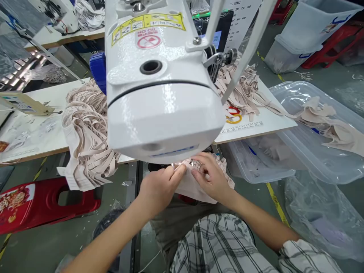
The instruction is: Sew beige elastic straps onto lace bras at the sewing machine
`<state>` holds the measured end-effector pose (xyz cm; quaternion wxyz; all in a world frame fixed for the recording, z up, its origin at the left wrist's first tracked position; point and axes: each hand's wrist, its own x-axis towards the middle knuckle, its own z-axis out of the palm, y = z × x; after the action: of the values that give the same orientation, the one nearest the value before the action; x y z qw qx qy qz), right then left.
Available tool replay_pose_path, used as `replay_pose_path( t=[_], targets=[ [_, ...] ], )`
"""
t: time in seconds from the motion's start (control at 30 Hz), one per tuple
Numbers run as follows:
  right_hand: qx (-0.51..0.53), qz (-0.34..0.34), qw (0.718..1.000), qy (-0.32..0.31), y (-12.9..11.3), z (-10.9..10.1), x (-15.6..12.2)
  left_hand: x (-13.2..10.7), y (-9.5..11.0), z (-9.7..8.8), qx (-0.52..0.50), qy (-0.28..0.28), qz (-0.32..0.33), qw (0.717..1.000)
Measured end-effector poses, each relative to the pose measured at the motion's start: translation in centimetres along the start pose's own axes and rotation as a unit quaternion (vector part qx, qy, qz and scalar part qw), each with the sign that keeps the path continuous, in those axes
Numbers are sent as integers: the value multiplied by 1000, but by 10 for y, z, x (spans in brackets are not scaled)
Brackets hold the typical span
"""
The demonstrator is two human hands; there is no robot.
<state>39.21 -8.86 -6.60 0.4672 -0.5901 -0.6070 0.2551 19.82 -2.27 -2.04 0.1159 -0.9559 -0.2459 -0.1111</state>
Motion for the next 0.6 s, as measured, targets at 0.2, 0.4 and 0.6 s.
replay_pose_path(
  t=[0.2,0.4,0.6],
  targets=[
    [-59,-43,996,-41,-7,-15,29,9,26,-9,75,24,-60,995],
    [-5,7,994,-112,-7,-23,55,14,26,-8,70,9,-86,994],
    [39,-11,990,-136,-2,-23,70,15,26,-5,53,26,-101,993]
  ],
)
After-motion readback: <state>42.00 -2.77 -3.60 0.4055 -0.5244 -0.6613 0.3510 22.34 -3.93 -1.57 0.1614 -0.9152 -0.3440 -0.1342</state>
